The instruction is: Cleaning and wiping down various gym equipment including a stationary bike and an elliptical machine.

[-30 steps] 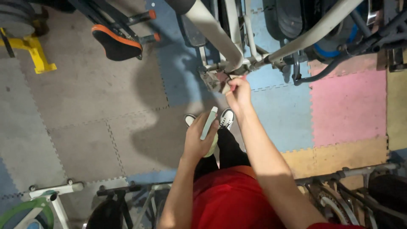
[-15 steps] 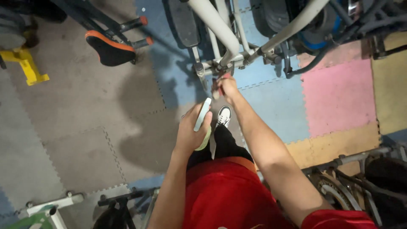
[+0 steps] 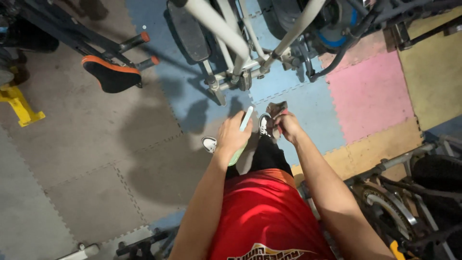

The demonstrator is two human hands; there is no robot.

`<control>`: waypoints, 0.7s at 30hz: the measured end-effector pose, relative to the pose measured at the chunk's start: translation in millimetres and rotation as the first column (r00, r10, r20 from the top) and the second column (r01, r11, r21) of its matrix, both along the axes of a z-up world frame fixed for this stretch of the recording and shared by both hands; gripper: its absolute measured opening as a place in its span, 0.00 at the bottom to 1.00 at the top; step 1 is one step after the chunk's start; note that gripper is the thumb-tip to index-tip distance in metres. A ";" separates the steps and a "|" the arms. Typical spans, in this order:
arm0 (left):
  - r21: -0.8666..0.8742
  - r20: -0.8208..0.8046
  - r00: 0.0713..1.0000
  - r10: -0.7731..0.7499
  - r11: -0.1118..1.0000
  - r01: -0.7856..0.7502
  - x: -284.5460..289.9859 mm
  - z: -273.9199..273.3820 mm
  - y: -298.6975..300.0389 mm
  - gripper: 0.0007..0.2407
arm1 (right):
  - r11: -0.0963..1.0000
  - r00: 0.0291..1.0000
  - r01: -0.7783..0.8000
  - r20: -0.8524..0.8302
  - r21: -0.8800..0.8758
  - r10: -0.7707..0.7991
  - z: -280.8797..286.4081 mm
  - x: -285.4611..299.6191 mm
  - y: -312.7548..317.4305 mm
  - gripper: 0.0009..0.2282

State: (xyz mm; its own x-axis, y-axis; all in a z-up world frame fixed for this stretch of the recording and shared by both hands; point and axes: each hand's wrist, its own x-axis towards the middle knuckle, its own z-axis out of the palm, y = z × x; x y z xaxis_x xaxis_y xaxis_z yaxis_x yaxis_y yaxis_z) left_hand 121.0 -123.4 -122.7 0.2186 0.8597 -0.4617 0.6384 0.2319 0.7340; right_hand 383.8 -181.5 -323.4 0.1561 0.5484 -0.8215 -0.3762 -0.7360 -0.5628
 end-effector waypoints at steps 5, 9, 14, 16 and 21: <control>0.022 0.009 0.999 0.043 0.999 -0.043 33.3 -2.0 3.4 0.11 | 0.999 0.999 -0.037 0.007 0.025 0.037 -18.1 50.8 7.0 0.05; 0.118 0.119 0.976 0.180 0.974 -0.194 64.3 -29.9 -14.0 0.09 | 0.991 0.994 -0.112 0.014 0.074 0.111 8.8 70.1 31.8 0.10; 0.147 0.025 0.972 0.232 0.961 -0.233 96.3 -59.0 -26.8 0.09 | 0.992 0.995 -0.101 -0.013 0.071 0.102 36.9 72.0 70.5 0.14; 0.225 -0.007 0.969 0.247 0.944 -0.240 105.7 -61.2 -29.8 0.10 | 0.986 0.969 -0.149 -0.188 0.078 0.161 30.3 69.6 85.0 0.09; 0.215 0.036 0.944 0.328 0.920 -0.328 120.8 -57.2 -39.2 0.11 | 0.984 0.866 -0.006 -0.492 0.176 0.093 -89.8 90.3 97.6 0.05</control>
